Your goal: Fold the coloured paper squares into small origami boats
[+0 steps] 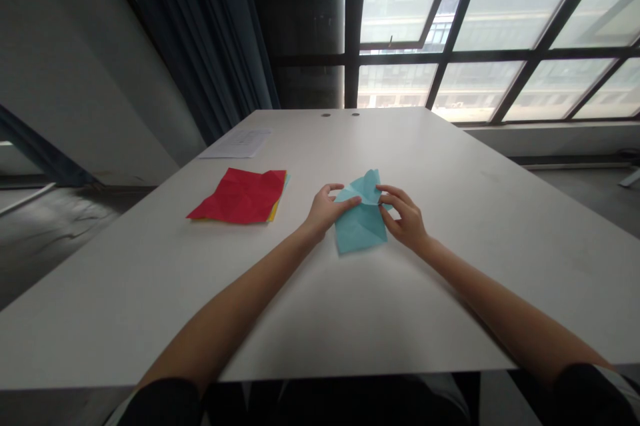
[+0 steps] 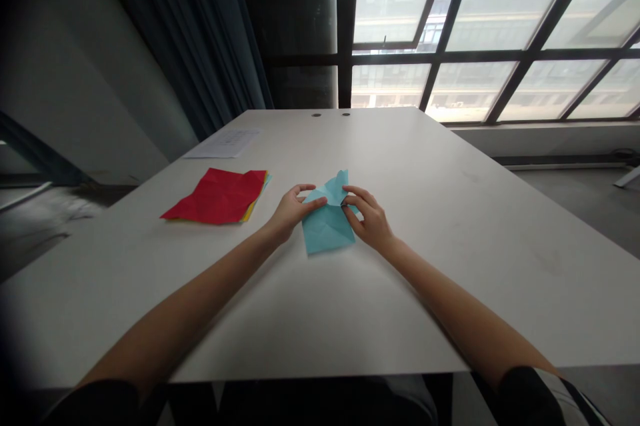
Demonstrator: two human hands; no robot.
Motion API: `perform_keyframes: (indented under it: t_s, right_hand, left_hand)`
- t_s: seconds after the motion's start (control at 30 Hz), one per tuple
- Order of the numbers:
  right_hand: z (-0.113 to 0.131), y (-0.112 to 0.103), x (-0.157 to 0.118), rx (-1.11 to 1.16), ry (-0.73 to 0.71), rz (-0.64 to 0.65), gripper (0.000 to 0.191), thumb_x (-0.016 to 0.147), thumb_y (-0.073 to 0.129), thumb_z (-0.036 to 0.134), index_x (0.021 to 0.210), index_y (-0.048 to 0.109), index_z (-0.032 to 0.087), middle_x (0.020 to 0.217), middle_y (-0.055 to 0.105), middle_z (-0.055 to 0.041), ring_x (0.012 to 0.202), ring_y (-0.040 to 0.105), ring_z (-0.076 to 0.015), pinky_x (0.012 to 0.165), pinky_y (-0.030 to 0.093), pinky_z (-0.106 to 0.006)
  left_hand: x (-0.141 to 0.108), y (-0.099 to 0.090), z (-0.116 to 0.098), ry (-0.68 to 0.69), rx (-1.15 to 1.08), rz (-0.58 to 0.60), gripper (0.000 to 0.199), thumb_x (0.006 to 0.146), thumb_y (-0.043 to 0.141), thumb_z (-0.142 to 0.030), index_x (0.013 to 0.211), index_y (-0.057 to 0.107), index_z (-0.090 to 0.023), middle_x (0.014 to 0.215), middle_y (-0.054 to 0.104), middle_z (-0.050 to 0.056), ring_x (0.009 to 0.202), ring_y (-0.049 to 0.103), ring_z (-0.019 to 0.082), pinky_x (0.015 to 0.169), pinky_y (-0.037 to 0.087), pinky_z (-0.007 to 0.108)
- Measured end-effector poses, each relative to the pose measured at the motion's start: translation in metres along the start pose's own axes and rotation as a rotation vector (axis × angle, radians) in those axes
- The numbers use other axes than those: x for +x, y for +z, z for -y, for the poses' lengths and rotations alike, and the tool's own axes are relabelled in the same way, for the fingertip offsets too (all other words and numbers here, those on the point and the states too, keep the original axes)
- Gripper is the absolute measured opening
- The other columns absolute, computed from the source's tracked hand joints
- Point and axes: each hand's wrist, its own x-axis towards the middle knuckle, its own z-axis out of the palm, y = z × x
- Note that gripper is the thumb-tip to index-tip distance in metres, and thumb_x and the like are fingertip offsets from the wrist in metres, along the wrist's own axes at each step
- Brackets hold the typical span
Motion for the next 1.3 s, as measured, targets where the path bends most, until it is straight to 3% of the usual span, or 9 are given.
perform_keyframes:
  t_s: [0.13,0.27,0.4,0.5,0.63,0.87,1.07,1.3]
  right_hand:
    - [0.001,0.000,0.001,0.003,-0.019,-0.016,0.018,0.081,0.049,0.015,0.096,0.058,0.020,0.116,0.052,-0.0122,0.107,0.052,-0.0227,0.085,0.048,-0.040]
    - [-0.001,0.000,0.000,-0.002,-0.003,-0.038,0.017,0.081,0.050,0.014,0.095,0.058,0.020,0.109,0.050,-0.0119,0.096,0.057,-0.0213,0.079,0.050,-0.039]
    - [-0.003,0.002,-0.002,-0.014,0.026,-0.059,0.014,0.080,0.052,0.015,0.091,0.058,0.020,0.099,0.050,-0.0091,0.084,0.058,-0.0179,0.075,0.051,-0.036]
    - [-0.005,0.003,-0.002,-0.035,0.025,-0.073,0.012,0.079,0.053,0.015,0.088,0.058,0.021,0.095,0.052,-0.0078,0.086,0.057,-0.0187,0.075,0.050,-0.036]
    - [-0.006,0.003,-0.001,-0.060,0.020,-0.073,0.011,0.079,0.053,0.016,0.087,0.058,0.021,0.091,0.055,-0.0073,0.086,0.056,-0.0194,0.074,0.049,-0.036]
    - [-0.005,0.002,0.000,-0.042,0.016,-0.061,0.011,0.079,0.051,0.015,0.087,0.057,0.020,0.090,0.056,-0.0072,0.085,0.056,-0.0186,0.074,0.049,-0.035]
    - [-0.006,0.001,0.000,-0.045,0.012,-0.066,0.010,0.079,0.052,0.016,0.086,0.057,0.021,0.088,0.056,-0.0070,0.082,0.057,-0.0188,0.071,0.049,-0.035]
    - [-0.004,0.001,0.000,-0.042,0.034,-0.059,0.011,0.081,0.049,0.017,0.086,0.058,0.020,0.091,0.058,-0.0081,0.084,0.058,-0.0189,0.072,0.050,-0.035]
  left_hand:
    - [0.000,0.000,-0.001,-0.059,-0.180,0.091,0.088,0.050,0.081,-0.030,0.125,0.037,-0.015,0.078,0.064,0.005,0.064,0.061,0.014,0.063,0.048,0.026]
    - [0.002,-0.003,-0.003,-0.022,-0.276,0.200,0.100,0.051,0.081,-0.024,0.135,0.026,-0.021,0.069,0.064,-0.001,0.060,0.060,0.011,0.063,0.048,0.024]
    - [0.005,-0.008,-0.002,0.064,-0.311,0.235,0.082,0.055,0.078,-0.026,0.128,0.040,-0.022,0.060,0.061,-0.005,0.052,0.056,0.008,0.057,0.046,0.020]
    - [0.007,-0.011,-0.003,0.045,-0.311,0.218,0.054,0.055,0.078,-0.027,0.105,0.060,-0.016,0.060,0.063,-0.002,0.052,0.056,0.008,0.056,0.046,0.020]
    - [0.008,-0.013,-0.004,-0.017,-0.282,0.259,0.031,0.051,0.079,-0.023,0.078,0.068,-0.013,0.062,0.065,0.001,0.055,0.057,0.010,0.060,0.046,0.023]
    - [0.005,-0.016,-0.008,-0.100,-0.334,0.349,0.026,0.054,0.076,-0.018,0.079,0.071,-0.014,0.071,0.068,0.004,0.064,0.060,0.011,0.069,0.046,0.024]
    - [0.000,-0.020,-0.013,-0.155,-0.282,0.540,0.032,0.058,0.076,-0.021,0.089,0.070,-0.014,0.088,0.069,0.010,0.078,0.063,0.018,0.077,0.045,0.032]
    - [0.006,-0.019,-0.009,-0.117,-0.205,0.437,0.032,0.057,0.077,-0.023,0.087,0.070,-0.013,0.082,0.069,0.008,0.072,0.061,0.014,0.075,0.045,0.029]
